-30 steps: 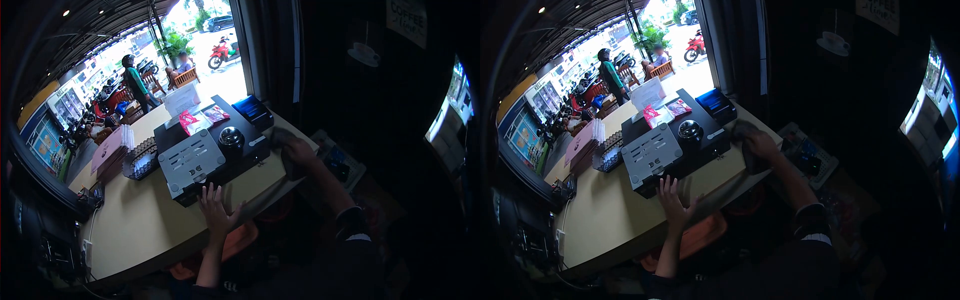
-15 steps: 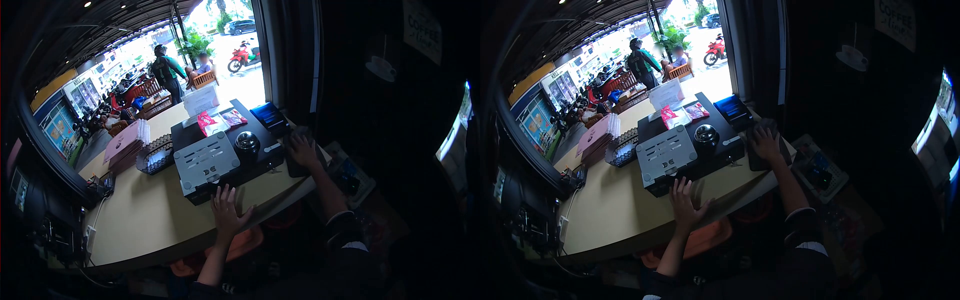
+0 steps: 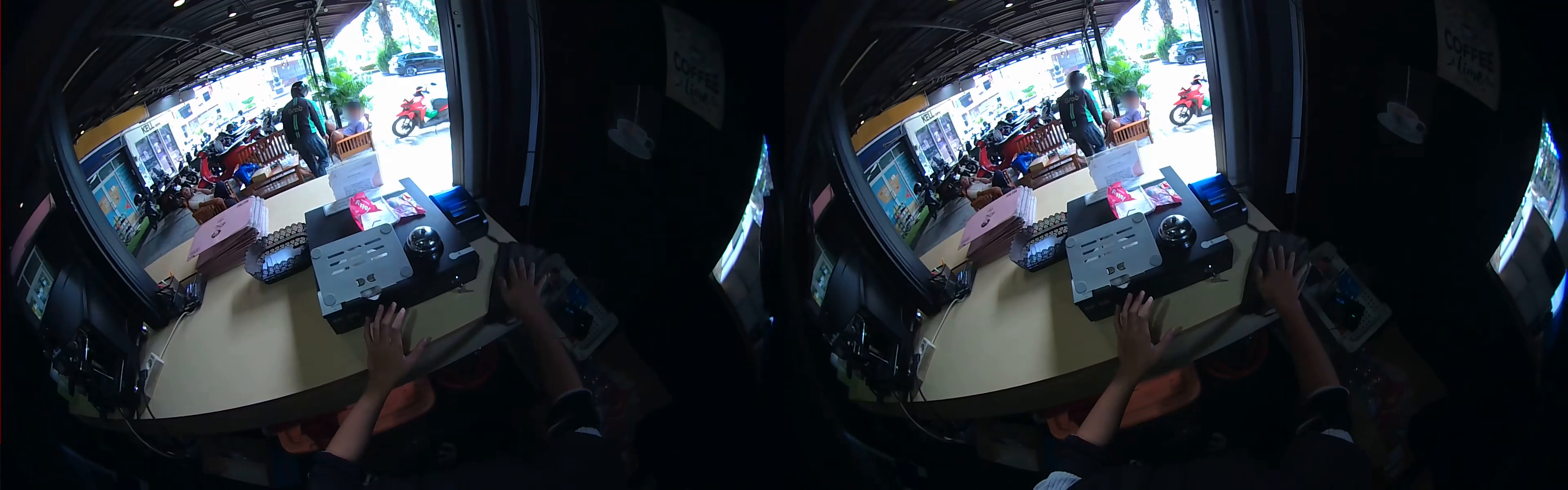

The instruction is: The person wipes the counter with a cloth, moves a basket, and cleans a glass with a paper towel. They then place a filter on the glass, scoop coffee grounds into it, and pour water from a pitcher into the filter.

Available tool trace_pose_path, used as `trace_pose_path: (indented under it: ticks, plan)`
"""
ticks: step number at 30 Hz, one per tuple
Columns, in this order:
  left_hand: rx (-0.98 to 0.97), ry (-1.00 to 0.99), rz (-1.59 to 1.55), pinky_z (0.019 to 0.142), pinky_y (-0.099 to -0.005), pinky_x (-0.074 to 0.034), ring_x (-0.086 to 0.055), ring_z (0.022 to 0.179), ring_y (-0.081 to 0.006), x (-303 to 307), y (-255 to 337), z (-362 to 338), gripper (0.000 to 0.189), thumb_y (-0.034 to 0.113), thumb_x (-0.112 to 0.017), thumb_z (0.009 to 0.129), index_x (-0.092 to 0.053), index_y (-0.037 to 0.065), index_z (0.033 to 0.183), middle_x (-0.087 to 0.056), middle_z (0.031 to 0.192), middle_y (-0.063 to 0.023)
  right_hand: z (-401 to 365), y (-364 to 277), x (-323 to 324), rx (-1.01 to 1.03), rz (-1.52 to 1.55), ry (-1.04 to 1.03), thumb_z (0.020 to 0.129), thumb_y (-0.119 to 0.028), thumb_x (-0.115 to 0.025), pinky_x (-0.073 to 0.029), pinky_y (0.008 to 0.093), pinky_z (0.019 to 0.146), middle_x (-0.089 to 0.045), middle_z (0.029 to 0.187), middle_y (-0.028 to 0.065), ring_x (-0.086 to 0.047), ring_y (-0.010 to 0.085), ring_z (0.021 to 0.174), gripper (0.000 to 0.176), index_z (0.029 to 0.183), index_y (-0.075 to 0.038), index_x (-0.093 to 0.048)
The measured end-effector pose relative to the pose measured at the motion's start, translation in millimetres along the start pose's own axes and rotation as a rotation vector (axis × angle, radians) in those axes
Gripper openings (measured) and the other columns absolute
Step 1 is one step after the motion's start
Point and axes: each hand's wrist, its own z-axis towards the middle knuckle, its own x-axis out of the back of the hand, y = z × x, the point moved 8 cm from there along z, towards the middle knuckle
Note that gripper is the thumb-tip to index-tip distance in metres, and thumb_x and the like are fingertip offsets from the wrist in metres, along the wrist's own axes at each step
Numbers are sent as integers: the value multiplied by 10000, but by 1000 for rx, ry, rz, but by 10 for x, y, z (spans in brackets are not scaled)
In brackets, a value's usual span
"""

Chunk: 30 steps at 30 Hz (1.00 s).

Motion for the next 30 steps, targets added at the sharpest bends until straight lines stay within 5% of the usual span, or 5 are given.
trace_pose_path:
  ticks: [4, 12, 16, 26, 30]
  plan:
    - [2, -30, 17, 1093, -549, -175, -299, 1336, -315, -20, -13, -10, 716, 464, -659, 779, -395, 63, 1310, -393, 1378, -140, -309, -259, 200, 219, 123, -118, 893, -505, -438, -95, 684, 1041, -233, 1499, 147, -181, 410, 1376, 626, 1414, -170, -350]
    - [-19, 13, 15, 1078, -546, -216, -335, 1307, -326, -10, -44, -19, 687, 461, -652, 786, -415, 65, 1295, -410, 1361, -135, 584, -59, -93, -23, 71, -101, 859, -576, -453, -51, 687, 1044, -193, 1507, 172, -154, 433, 1377, 681, 1425, -220, -323]
    - [-23, 25, 5, 1067, -550, -232, -351, 1292, -339, -33, -54, 11, 667, 460, -650, 789, -427, 67, 1280, -422, 1347, -143, 719, -469, -277, 545, -22, -87, 873, -491, -461, -108, 645, 1069, -236, 1498, 143, -181, 435, 1367, 635, 1414, -184, -338]
    - [-27, 22, 16, 1062, -548, -238, -368, 1278, -347, -51, -22, -17, 658, 451, -652, 793, -424, 61, 1272, -434, 1330, -150, 609, -548, -225, 541, 133, -47, 872, -501, -476, -135, 641, 1065, -274, 1492, 87, -272, 365, 1356, 605, 1385, -195, -383]
    - [-30, 8, 19, 1069, -540, -234, -362, 1280, -344, -37, -12, -9, 663, 458, -645, 796, -421, 59, 1276, -431, 1329, -147, 584, -202, -8, 285, 109, -173, 876, -554, -435, -104, 621, 1084, -218, 1516, 97, -183, 352, 1392, 682, 1430, -177, -311]
